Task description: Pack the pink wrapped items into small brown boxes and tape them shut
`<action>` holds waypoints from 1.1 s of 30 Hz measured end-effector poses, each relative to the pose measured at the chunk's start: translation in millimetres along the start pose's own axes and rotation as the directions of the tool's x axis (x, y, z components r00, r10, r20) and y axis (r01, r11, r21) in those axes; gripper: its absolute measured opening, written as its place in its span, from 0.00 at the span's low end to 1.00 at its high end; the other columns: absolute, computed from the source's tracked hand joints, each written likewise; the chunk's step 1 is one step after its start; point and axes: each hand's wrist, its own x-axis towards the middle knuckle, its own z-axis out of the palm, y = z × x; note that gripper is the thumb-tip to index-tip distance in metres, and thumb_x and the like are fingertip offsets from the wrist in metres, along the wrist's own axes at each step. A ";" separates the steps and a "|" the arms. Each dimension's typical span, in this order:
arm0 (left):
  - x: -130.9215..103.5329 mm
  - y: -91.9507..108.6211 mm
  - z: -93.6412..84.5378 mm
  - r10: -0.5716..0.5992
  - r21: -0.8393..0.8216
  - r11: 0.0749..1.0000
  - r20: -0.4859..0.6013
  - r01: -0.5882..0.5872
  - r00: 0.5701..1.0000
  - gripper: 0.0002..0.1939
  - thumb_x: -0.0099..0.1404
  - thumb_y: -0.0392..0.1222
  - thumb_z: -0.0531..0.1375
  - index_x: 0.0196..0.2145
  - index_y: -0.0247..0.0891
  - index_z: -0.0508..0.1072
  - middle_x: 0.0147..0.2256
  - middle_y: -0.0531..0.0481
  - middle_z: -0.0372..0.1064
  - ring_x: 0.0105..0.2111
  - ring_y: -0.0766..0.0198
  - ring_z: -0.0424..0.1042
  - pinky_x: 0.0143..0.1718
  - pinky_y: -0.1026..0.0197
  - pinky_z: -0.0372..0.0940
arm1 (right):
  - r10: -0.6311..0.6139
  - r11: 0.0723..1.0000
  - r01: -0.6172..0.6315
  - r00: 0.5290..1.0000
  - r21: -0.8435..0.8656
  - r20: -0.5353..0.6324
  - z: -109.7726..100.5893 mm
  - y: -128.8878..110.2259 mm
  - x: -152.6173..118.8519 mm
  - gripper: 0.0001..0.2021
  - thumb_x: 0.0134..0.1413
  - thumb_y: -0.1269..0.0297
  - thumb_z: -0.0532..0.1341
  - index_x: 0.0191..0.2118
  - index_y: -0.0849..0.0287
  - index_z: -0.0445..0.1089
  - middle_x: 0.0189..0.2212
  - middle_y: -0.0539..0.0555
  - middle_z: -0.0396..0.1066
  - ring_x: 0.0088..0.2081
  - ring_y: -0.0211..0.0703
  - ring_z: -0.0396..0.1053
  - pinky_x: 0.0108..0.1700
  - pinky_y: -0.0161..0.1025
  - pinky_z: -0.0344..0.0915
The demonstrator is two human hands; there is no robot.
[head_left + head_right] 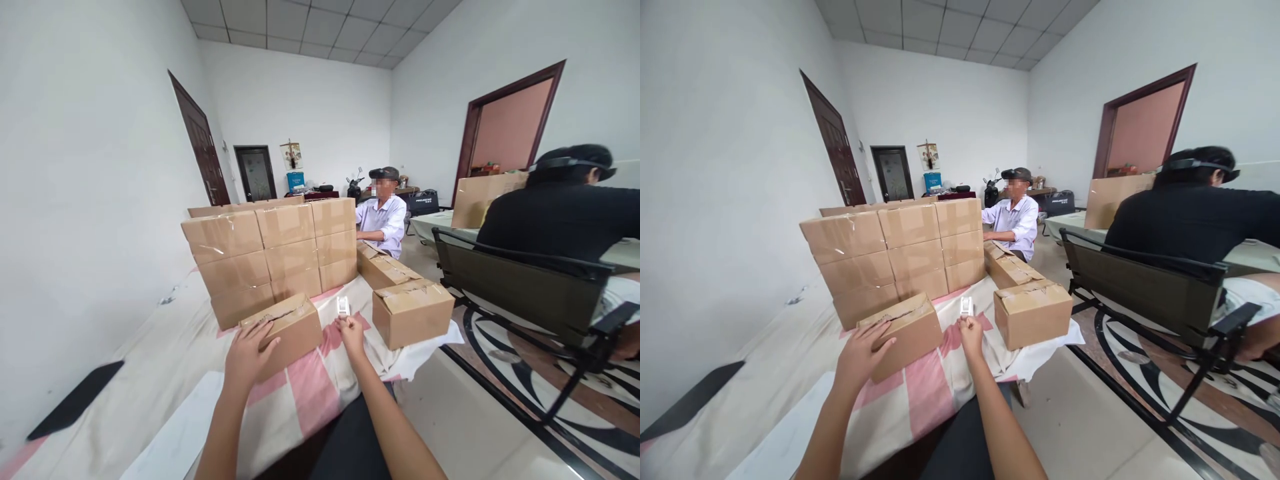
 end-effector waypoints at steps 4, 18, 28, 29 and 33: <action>7.5 28.8 -5.4 0.119 0.069 0.992 -0.163 -0.109 0.979 0.12 0.71 0.49 0.59 0.48 0.49 0.79 0.53 0.51 0.78 0.60 0.42 0.71 0.67 0.28 0.51 | 0.001 1.000 -0.001 1.000 -0.012 -0.010 0.2 2.9 0.2 0.24 0.44 0.47 0.65 0.19 0.52 0.49 0.21 0.52 0.67 0.27 0.45 0.69 0.32 0.40 0.68; 102.8 182.9 132.1 0.104 -0.200 0.980 0.551 0.010 0.828 0.25 0.76 0.42 0.50 0.67 0.39 0.65 0.71 0.41 0.55 0.71 0.51 0.53 0.70 0.46 0.54 | 0.031 0.993 -0.039 0.997 -0.115 -0.075 -5.3 -5.5 -1.8 0.12 0.43 0.54 0.56 0.20 0.56 0.62 0.18 0.50 0.66 0.24 0.39 0.58 0.28 0.36 0.60; 138.6 178.9 182.1 0.022 -0.095 0.993 0.722 0.068 0.691 0.31 0.73 0.54 0.58 0.68 0.43 0.61 0.72 0.39 0.48 0.71 0.42 0.50 0.70 0.31 0.46 | 0.087 0.941 -0.114 0.991 -0.318 -0.098 -9.6 -2.0 -0.9 0.09 0.38 0.64 0.55 0.15 0.54 0.54 0.12 0.46 0.57 0.20 0.36 0.52 0.23 0.35 0.47; 139.0 178.5 183.2 0.022 -0.088 0.994 0.729 0.062 0.684 0.31 0.73 0.55 0.58 0.69 0.43 0.60 0.72 0.39 0.47 0.71 0.42 0.50 0.70 0.31 0.46 | 0.094 0.936 -0.120 0.991 -0.331 -0.095 -9.5 -1.8 -1.4 0.09 0.38 0.65 0.55 0.15 0.54 0.55 0.12 0.47 0.58 0.20 0.37 0.52 0.23 0.35 0.48; 141.5 179.6 184.0 0.013 -0.043 0.999 0.743 0.029 0.669 0.35 0.73 0.59 0.55 0.72 0.44 0.55 0.74 0.40 0.42 0.73 0.41 0.44 0.70 0.29 0.40 | 0.119 0.921 -0.143 0.989 -0.363 -0.087 -8.9 -2.8 -3.0 0.08 0.38 0.66 0.55 0.15 0.55 0.58 0.13 0.47 0.61 0.20 0.37 0.54 0.24 0.35 0.49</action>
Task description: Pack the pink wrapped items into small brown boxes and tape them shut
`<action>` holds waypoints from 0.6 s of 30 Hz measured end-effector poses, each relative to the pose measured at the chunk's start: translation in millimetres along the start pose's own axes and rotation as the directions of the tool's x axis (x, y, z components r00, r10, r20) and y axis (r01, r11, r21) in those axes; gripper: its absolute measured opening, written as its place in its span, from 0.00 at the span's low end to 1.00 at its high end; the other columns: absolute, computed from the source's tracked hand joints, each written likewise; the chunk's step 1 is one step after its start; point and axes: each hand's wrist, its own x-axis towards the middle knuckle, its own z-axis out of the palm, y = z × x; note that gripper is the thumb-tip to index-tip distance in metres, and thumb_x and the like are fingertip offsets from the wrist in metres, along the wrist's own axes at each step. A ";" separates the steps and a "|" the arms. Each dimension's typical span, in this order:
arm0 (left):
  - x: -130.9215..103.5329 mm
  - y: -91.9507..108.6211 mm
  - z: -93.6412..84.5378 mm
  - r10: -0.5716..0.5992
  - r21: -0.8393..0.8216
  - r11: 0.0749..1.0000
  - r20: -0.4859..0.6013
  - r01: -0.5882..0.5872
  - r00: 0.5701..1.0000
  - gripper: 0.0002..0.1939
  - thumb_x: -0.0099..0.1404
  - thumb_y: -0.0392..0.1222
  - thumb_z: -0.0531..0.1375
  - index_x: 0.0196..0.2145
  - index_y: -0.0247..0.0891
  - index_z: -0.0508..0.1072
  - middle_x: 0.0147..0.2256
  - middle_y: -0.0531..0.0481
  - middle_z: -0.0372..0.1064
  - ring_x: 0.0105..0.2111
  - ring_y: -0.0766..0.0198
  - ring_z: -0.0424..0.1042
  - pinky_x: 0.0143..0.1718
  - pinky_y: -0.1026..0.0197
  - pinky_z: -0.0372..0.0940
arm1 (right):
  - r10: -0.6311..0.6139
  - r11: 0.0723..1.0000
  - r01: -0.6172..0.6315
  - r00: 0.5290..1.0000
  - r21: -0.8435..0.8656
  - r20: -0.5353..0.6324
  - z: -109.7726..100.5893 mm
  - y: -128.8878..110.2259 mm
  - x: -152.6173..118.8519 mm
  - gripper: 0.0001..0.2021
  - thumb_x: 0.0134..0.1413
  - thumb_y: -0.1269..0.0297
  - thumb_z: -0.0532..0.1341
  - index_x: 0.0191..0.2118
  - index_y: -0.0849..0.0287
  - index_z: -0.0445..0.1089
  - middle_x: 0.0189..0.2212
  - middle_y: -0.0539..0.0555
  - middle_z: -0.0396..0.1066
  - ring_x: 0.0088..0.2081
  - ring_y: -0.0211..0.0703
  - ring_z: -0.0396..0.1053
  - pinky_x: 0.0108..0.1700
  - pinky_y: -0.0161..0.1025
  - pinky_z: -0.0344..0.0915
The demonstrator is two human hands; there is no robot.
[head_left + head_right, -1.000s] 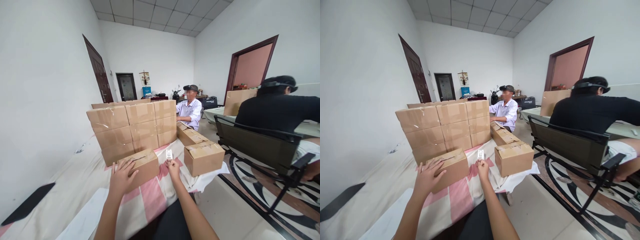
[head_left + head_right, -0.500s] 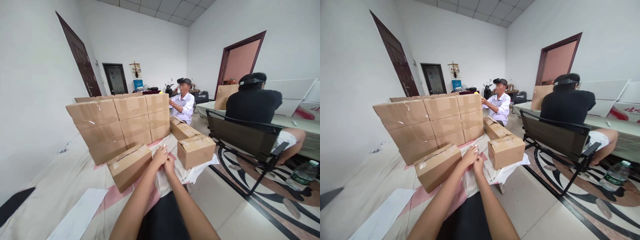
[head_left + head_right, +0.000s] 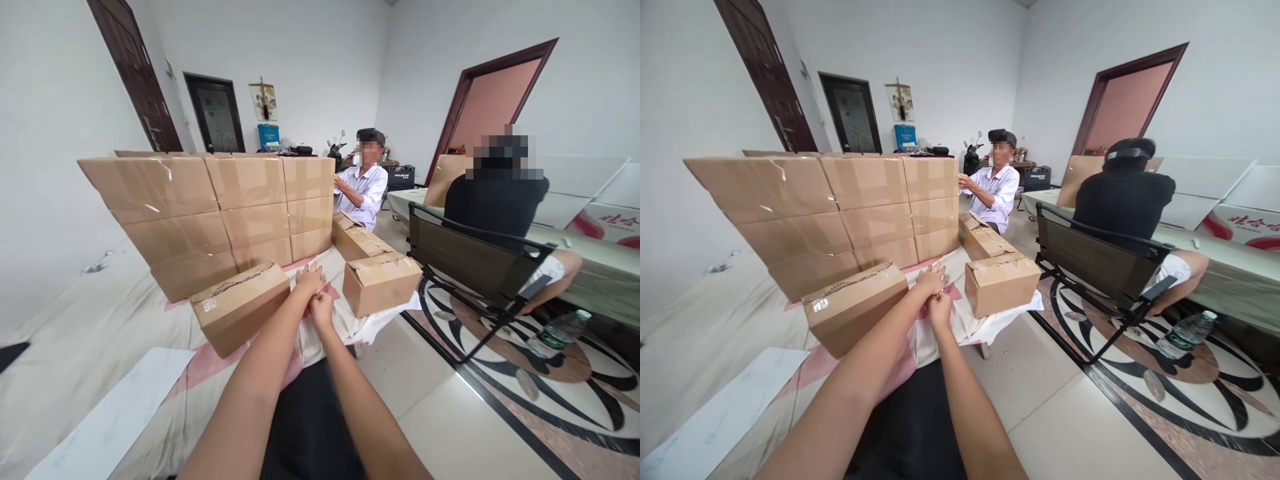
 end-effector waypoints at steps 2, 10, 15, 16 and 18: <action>2.3 1.9 -3.5 0.005 0.030 1.000 -0.007 -0.005 1.000 0.36 0.73 0.59 0.55 0.72 0.44 0.54 0.74 0.40 0.43 0.73 0.41 0.42 0.71 0.29 0.35 | 0.001 1.000 -0.001 1.000 -0.002 0.017 0.1 -1.5 -1.4 0.08 0.39 0.66 0.55 0.15 0.55 0.58 0.13 0.47 0.62 0.20 0.37 0.55 0.24 0.35 0.50; 34.5 3.2 -22.7 -0.052 0.007 0.999 0.086 0.052 0.995 0.24 0.73 0.57 0.59 0.56 0.36 0.73 0.56 0.40 0.71 0.56 0.51 0.72 0.59 0.40 0.66 | -0.024 1.000 0.024 0.999 -0.001 0.023 0.3 -7.8 -6.8 0.12 0.41 0.68 0.54 0.16 0.52 0.49 0.12 0.44 0.53 0.19 0.36 0.51 0.23 0.35 0.47; 49.5 0.6 -17.0 -0.070 -0.028 0.997 0.065 0.072 0.995 0.21 0.73 0.53 0.60 0.54 0.36 0.73 0.54 0.41 0.72 0.53 0.52 0.73 0.56 0.42 0.69 | -0.026 0.999 0.027 0.998 -0.019 0.050 -2.6 -10.6 -6.6 0.14 0.44 0.71 0.54 0.17 0.52 0.48 0.13 0.44 0.52 0.20 0.36 0.51 0.23 0.34 0.48; 50.7 -0.1 -14.8 -0.073 -0.035 0.997 0.059 0.075 0.996 0.21 0.73 0.53 0.60 0.54 0.36 0.73 0.54 0.41 0.72 0.53 0.52 0.73 0.55 0.42 0.69 | -0.019 1.000 0.020 0.998 -0.022 0.058 -3.3 -11.1 -6.8 0.14 0.45 0.72 0.54 0.17 0.52 0.48 0.14 0.44 0.52 0.20 0.36 0.51 0.23 0.34 0.48; 53.0 -2.0 -10.6 -0.083 -0.045 0.995 0.050 0.086 0.995 0.21 0.73 0.53 0.60 0.54 0.36 0.73 0.55 0.40 0.71 0.53 0.52 0.73 0.55 0.42 0.69 | 0.004 0.999 -0.002 0.998 -0.032 0.070 -3.9 -11.4 -7.2 0.15 0.46 0.73 0.54 0.17 0.53 0.48 0.14 0.44 0.52 0.21 0.35 0.50 0.24 0.34 0.48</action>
